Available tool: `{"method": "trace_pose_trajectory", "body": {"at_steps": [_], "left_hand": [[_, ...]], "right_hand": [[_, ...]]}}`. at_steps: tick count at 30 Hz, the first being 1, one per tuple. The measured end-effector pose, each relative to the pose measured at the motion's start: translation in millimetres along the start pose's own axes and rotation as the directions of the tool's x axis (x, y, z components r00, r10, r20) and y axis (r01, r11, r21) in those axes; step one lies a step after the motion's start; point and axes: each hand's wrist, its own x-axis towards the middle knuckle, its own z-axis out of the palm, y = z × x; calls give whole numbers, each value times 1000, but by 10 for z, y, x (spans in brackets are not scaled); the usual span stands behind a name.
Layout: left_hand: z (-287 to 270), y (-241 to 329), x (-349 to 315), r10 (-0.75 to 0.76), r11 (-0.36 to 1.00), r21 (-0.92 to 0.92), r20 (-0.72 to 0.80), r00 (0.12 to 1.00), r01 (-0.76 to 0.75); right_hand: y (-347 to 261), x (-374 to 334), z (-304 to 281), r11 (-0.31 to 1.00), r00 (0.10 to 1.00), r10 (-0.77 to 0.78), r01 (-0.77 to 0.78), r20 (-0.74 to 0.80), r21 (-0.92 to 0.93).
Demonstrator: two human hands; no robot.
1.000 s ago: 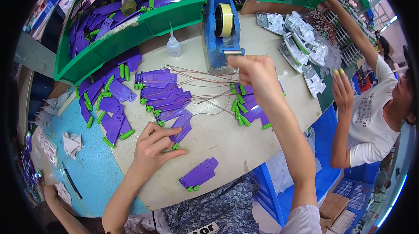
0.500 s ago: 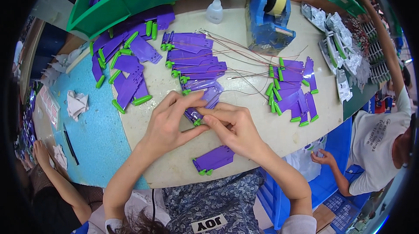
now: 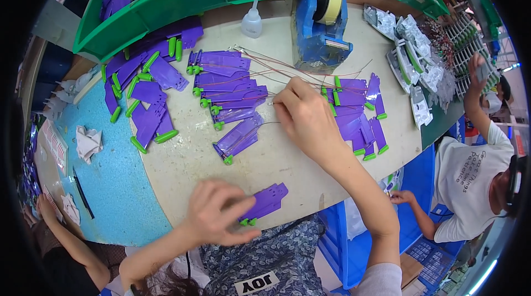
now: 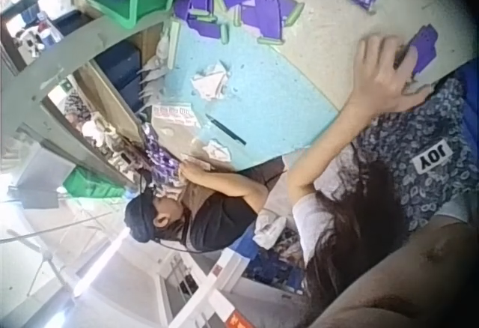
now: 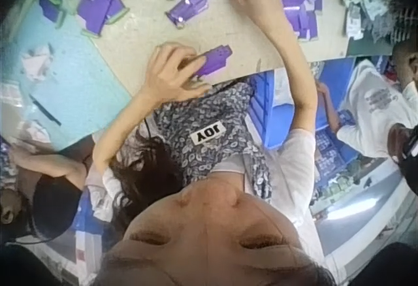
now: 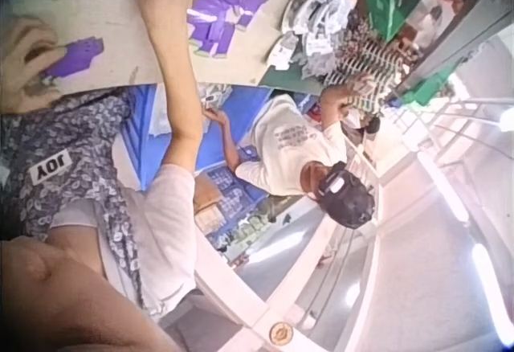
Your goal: The person inserts wires into plastic parts, applies glue to them using a squeeze bottle, and presses matching plastic pieces together by hand before stacking them.
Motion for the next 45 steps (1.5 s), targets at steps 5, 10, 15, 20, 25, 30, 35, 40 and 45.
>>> {"method": "trace_pose_trajectory", "body": {"at_steps": [5, 10, 15, 20, 25, 30, 35, 40, 45], "left_hand": [[3, -55, -191, -35, 999, 27, 82, 996, 33], [-13, -172, 133, -192, 954, 231, -20, 981, 192], [85, -274, 231, -176, 984, -33, -57, 983, 174], [137, -365, 179, -268, 934, -266, -85, 960, 238], [112, -367, 205, -234, 949, -242, -103, 967, 204], [106, -355, 215, -254, 942, -254, -110, 961, 220], [104, -361, 217, -199, 966, -189, -125, 972, 174], [99, -331, 213, -121, 992, 22, -102, 987, 124], [36, -470, 303, 82, 981, 176, -9, 997, -80]], "right_hand": [[-412, 105, -396, 963, 948, -183, 227, -260, 147], [-866, -177, -272, 952, 999, -8, -6, 43, 305], [-657, -276, 141, 985, 950, -126, 85, 286, 150], [-634, -235, 165, 918, 951, -16, -109, 310, 382], [-628, -406, 130, 842, 938, 50, -224, 343, 491], [-562, -408, 145, 898, 950, -81, -62, 302, 435], [-672, -266, 61, 968, 919, -245, 217, 308, 123], [-602, -335, 143, 938, 960, 216, -255, 180, 236], [-451, -283, 76, 950, 959, 269, -280, 92, 141]]}}
